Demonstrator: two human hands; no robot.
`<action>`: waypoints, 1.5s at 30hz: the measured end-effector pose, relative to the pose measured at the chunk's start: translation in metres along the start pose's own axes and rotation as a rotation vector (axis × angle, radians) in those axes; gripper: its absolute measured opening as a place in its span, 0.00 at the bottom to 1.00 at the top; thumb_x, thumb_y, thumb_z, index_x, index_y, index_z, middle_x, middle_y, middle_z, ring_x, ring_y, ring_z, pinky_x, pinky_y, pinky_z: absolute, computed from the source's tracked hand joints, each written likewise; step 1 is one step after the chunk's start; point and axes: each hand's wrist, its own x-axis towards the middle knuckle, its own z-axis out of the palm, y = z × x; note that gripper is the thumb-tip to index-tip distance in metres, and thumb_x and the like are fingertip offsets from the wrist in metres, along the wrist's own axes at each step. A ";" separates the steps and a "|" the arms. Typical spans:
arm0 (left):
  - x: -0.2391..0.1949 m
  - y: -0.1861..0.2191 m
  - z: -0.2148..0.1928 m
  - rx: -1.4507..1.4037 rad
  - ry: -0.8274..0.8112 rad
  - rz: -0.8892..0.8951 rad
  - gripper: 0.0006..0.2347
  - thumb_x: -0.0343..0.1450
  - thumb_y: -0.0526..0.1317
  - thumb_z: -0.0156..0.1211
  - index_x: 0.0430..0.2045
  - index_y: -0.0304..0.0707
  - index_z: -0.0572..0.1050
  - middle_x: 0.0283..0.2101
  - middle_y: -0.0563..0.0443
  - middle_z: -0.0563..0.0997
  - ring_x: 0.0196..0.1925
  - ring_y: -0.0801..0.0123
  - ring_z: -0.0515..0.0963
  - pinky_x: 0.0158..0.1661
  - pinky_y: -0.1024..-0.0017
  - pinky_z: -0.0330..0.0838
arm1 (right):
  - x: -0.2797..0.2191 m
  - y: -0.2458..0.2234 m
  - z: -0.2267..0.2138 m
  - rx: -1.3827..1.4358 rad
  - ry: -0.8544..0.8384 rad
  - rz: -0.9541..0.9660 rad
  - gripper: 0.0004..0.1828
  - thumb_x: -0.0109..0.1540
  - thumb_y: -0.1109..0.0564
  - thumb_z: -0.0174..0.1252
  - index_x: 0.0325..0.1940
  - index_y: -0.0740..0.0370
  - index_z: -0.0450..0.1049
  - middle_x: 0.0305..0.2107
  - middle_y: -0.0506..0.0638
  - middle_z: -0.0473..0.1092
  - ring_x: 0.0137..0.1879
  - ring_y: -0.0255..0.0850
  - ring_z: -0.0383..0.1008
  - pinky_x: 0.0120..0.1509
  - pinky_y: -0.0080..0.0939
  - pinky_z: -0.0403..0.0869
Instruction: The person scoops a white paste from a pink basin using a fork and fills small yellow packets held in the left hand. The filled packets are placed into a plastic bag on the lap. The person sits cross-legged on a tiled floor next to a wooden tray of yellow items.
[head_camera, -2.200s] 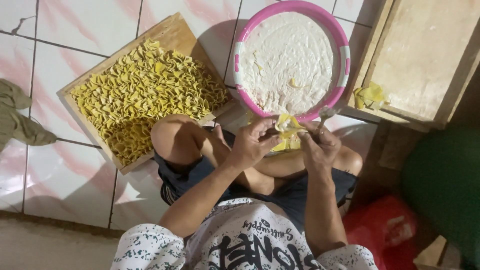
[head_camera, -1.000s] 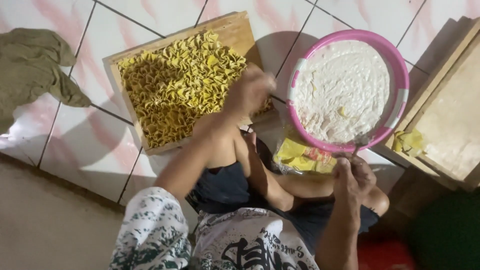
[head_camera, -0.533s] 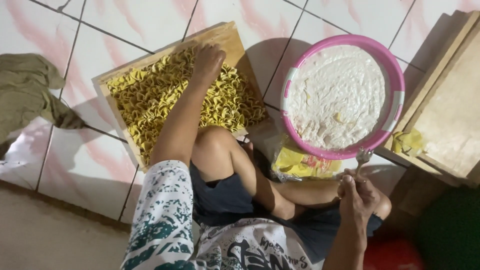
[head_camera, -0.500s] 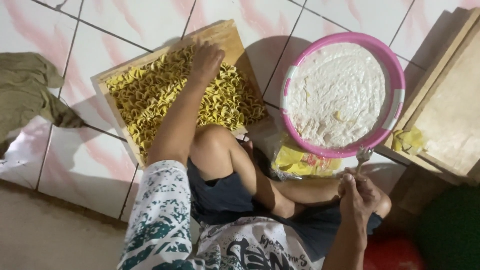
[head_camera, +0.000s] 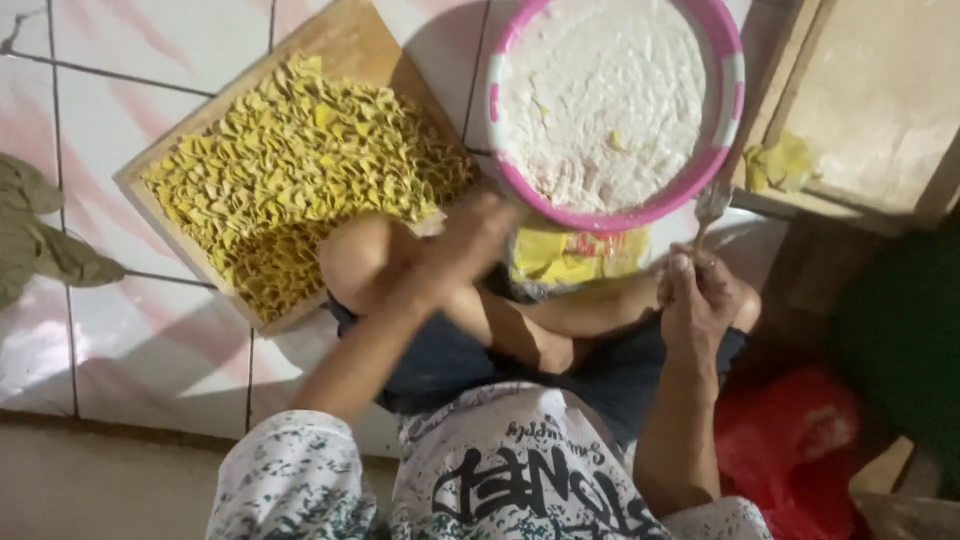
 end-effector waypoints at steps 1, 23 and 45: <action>-0.004 0.000 0.035 0.002 -0.002 0.001 0.08 0.71 0.38 0.57 0.43 0.51 0.73 0.47 0.50 0.71 0.54 0.54 0.74 0.60 0.54 0.70 | -0.004 -0.001 -0.001 0.002 0.002 0.001 0.12 0.72 0.64 0.55 0.54 0.79 0.75 0.18 0.57 0.67 0.19 0.35 0.63 0.25 0.35 0.65; -0.023 0.028 0.140 -0.400 0.513 0.068 0.03 0.68 0.36 0.54 0.30 0.35 0.72 0.32 0.43 0.73 0.38 0.48 0.78 0.38 0.62 0.72 | -0.001 -0.035 -0.023 -0.157 -0.146 -0.090 0.16 0.74 0.63 0.48 0.67 0.67 0.68 0.33 0.59 0.70 0.32 0.38 0.67 0.35 0.40 0.67; -0.026 0.072 0.001 -1.392 0.630 -0.442 0.18 0.63 0.36 0.70 0.46 0.27 0.75 0.31 0.52 0.74 0.32 0.73 0.77 0.33 0.71 0.78 | 0.110 0.026 0.000 -1.379 -0.853 -0.297 0.17 0.62 0.61 0.54 0.48 0.43 0.81 0.39 0.46 0.77 0.47 0.49 0.80 0.49 0.53 0.79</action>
